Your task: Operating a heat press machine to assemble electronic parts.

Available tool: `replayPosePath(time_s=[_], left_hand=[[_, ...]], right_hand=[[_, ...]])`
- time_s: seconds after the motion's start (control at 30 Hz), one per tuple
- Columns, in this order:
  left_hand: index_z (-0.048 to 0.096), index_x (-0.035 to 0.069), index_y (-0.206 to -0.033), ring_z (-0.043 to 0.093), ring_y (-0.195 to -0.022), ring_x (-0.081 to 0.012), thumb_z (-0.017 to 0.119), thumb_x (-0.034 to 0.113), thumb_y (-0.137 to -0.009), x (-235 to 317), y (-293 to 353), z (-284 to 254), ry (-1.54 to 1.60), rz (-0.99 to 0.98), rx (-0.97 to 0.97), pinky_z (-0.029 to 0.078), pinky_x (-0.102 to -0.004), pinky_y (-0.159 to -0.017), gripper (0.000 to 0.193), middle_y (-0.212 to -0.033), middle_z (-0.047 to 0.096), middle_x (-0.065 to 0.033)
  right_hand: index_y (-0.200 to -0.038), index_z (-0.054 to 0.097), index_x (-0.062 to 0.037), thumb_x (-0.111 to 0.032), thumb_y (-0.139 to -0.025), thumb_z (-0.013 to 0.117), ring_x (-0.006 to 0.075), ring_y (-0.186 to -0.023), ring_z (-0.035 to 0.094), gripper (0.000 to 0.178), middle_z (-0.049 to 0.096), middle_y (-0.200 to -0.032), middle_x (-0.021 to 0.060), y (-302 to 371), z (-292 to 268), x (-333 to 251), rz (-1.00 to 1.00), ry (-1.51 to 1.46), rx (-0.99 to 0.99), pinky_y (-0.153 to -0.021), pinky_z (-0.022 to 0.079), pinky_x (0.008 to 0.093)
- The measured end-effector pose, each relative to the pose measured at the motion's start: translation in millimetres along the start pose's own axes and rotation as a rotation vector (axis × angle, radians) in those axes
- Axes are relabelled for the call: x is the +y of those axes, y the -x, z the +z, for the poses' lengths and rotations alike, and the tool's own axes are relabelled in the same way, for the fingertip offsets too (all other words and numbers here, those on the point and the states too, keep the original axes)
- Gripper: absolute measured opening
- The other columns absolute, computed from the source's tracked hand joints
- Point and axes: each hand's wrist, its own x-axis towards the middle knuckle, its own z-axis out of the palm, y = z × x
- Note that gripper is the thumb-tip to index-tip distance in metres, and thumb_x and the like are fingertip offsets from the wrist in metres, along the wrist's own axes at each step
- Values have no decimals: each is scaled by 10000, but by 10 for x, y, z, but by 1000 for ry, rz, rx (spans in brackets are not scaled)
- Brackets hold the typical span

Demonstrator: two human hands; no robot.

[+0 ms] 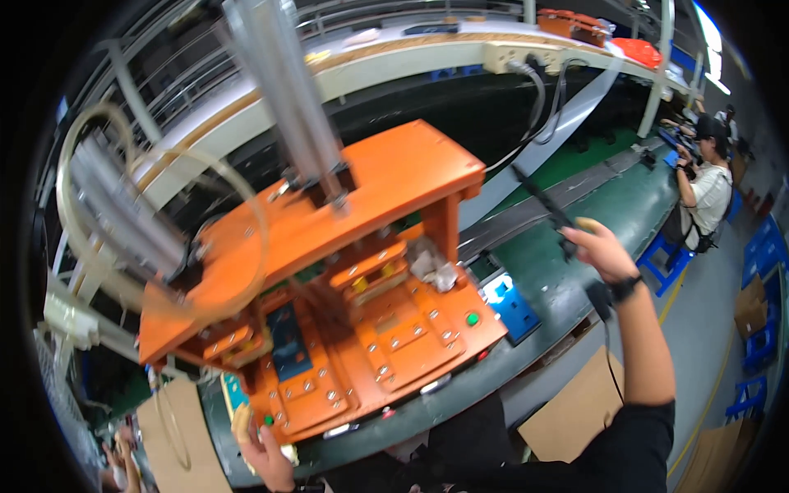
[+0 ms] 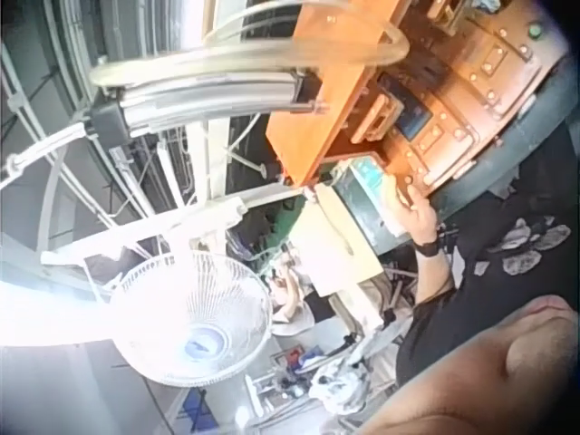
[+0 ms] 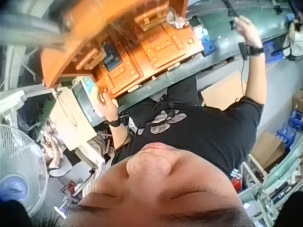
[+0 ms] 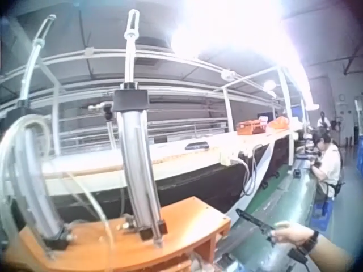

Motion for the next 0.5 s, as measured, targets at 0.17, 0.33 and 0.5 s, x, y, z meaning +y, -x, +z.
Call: replayPosePath(time_s=[0.17,0.33,0.5], left_hand=[[556,-32,-1182,498,-1212,-351,601,-22,-769,79,107,-315,-135,160,-140,352,-433,-1065,416,-1251,534,-186],[581,72,-1207,474,-1242,-382,854,387,-656,511,296,-214,131,494,-643,345,-514,-1075,691,-1291,526,-170],[523,112,-1303,352,-1340,-429,825,533,-660,883,325,-90,39,583,-854,290,-575,-1098,826,-1397,438,-166]], right_hand=[[-1332,419,-8,-216,-833,667,347,-1060,628,594,603,-1206,167,1612,313,493,-89,-555,-507,-964,474,524],[-1493,173,35,-119,-749,722,521,-1322,355,937,309,-1473,306,2316,1274,904,153,-1013,-1219,-1091,276,616],[-1493,171,10,-181,-772,760,374,-1330,420,951,399,-1431,244,2346,2529,763,467,-1042,-1479,-1137,278,483]])
